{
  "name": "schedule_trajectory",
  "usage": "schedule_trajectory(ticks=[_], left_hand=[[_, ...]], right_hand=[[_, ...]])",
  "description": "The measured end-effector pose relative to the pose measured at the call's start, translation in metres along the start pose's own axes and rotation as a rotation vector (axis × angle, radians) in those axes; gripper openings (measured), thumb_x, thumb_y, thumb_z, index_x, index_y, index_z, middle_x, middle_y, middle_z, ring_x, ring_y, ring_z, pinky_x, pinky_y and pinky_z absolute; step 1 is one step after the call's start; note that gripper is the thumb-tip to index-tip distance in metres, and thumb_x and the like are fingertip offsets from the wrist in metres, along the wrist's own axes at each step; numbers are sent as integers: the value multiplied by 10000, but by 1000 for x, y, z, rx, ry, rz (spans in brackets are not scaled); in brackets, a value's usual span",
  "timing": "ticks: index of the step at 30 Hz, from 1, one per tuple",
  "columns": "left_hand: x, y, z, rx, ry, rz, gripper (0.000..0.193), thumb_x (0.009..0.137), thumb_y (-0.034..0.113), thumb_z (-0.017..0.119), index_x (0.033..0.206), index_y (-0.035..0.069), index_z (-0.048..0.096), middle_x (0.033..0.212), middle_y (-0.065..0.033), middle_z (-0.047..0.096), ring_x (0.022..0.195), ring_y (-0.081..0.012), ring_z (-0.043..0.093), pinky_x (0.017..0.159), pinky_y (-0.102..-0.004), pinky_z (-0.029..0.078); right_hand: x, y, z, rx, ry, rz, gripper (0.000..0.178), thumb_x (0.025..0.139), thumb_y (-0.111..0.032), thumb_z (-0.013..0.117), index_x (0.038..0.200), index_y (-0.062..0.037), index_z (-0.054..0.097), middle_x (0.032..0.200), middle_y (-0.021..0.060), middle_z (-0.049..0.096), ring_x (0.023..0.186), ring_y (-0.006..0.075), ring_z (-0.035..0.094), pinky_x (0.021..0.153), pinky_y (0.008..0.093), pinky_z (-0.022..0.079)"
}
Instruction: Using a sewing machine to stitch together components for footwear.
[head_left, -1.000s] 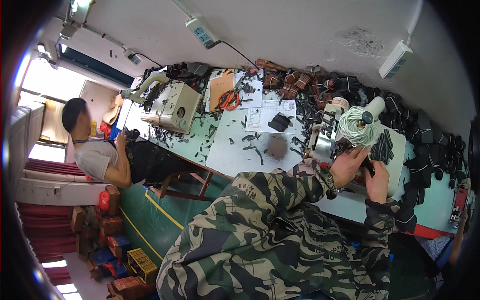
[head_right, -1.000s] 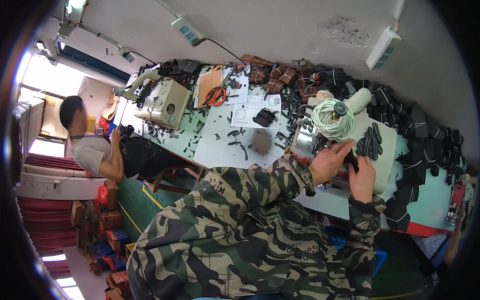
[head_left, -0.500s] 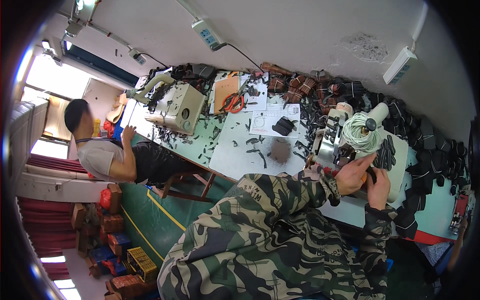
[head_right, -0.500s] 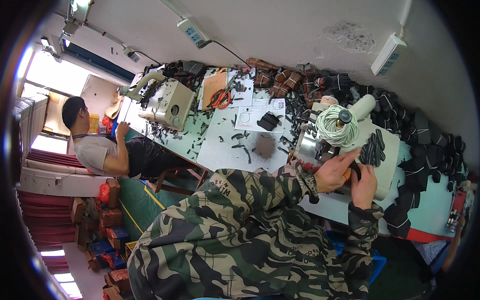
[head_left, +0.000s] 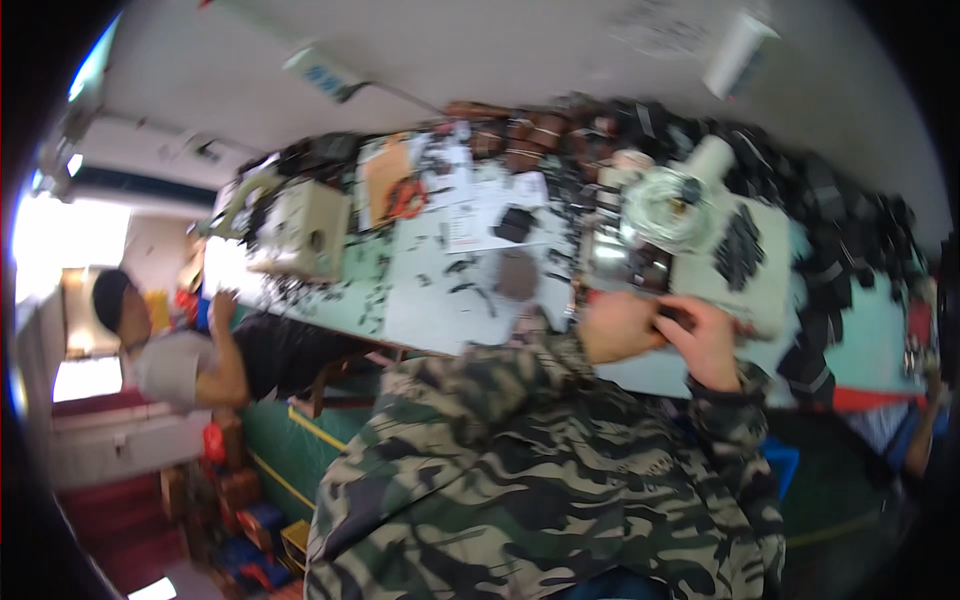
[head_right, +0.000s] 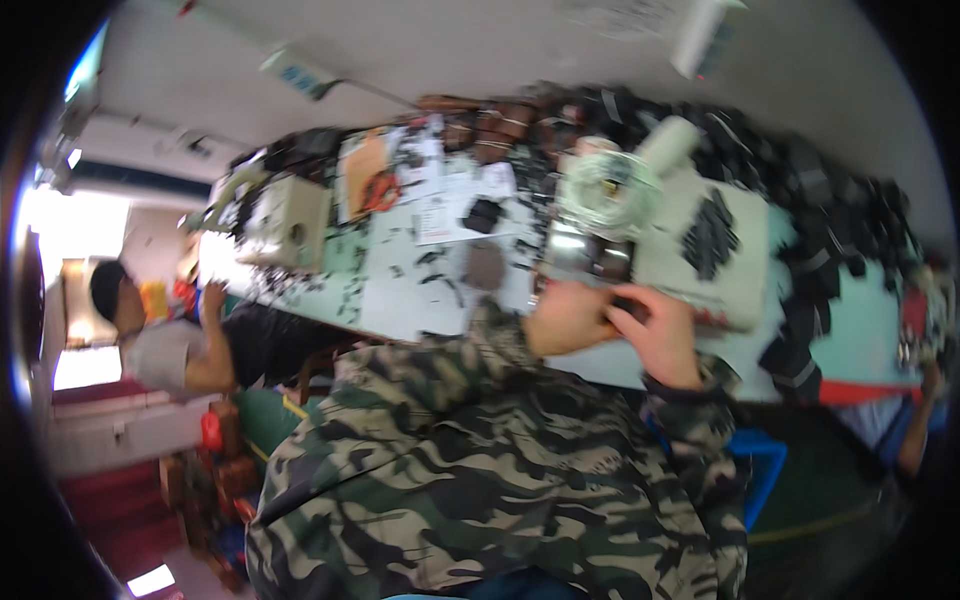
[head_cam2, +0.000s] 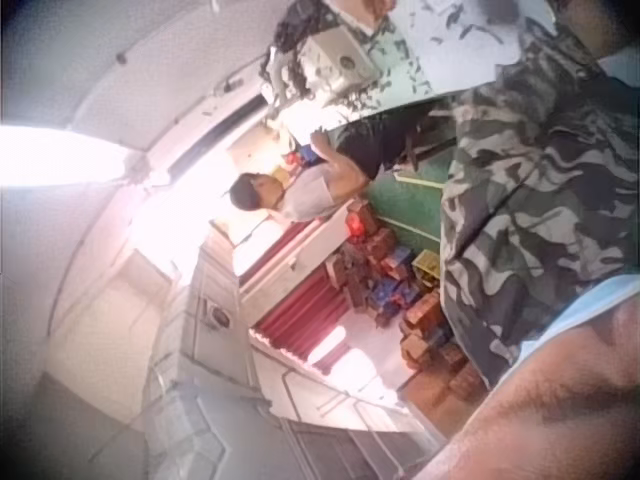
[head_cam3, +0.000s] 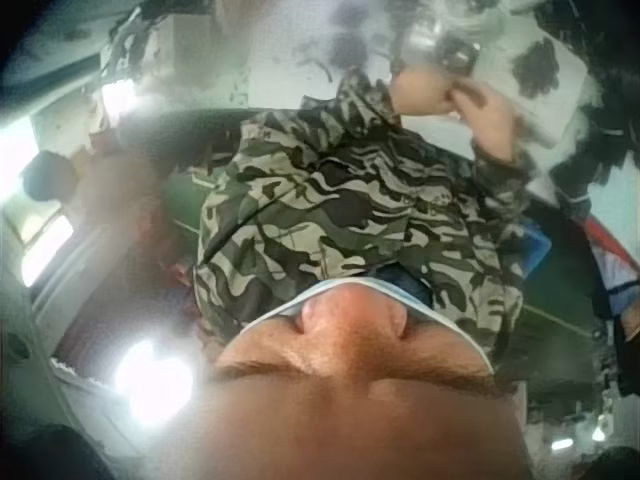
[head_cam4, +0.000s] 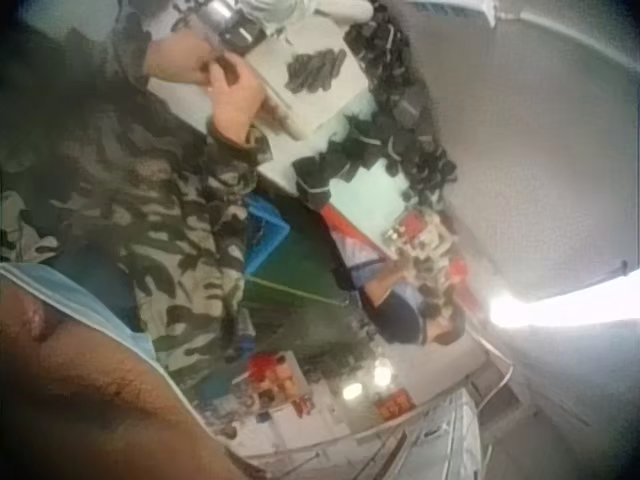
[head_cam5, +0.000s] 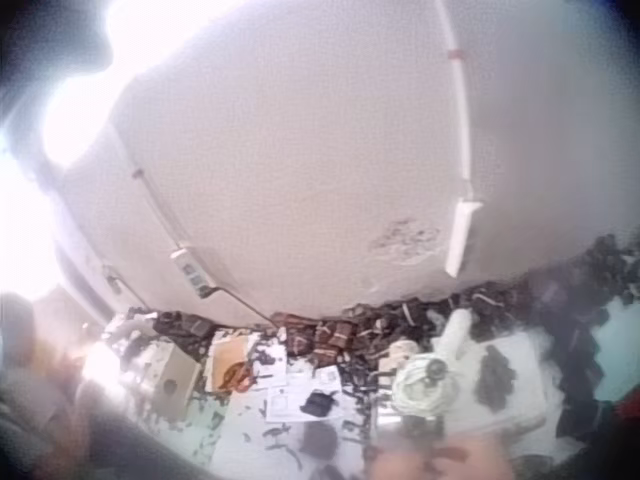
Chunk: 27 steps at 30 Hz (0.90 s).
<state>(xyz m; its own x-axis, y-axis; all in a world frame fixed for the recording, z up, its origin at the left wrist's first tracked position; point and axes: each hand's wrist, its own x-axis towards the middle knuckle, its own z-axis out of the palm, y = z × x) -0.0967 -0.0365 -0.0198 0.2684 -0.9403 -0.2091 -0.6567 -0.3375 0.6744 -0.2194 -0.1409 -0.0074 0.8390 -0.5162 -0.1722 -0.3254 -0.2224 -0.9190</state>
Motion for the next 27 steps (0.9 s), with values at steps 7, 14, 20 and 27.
schedule_trajectory(ticks=[7,14,20,27], left_hand=[[-22,-37,-35,-1120,-400,-299,402,945,322,379,1222,38,445,675,-78,597,436,-148,576,333,-209,392],[-14,-42,-39,-967,-240,-321,387,959,250,336,1248,0,396,807,-119,586,461,-175,603,325,-203,391],[27,-62,-73,-530,-482,-485,346,935,214,359,1149,-36,465,767,-138,647,430,-154,587,315,-202,390],[49,-51,-70,-661,-614,-497,302,925,199,372,1083,-15,516,728,-123,646,435,-151,587,315,-195,365]], right_hand=[[15,17,27,604,39,281,190,779,-75,662,930,2,575,708,26,607,578,70,557,478,201,422],[22,25,53,546,143,264,182,800,-107,652,868,9,530,647,67,604,542,110,596,418,211,422],[30,25,20,253,-59,259,182,774,-110,655,813,37,556,656,102,610,550,153,611,462,267,451],[49,34,12,-341,154,-72,187,680,-97,640,831,3,590,794,174,577,727,356,574,658,389,457]])
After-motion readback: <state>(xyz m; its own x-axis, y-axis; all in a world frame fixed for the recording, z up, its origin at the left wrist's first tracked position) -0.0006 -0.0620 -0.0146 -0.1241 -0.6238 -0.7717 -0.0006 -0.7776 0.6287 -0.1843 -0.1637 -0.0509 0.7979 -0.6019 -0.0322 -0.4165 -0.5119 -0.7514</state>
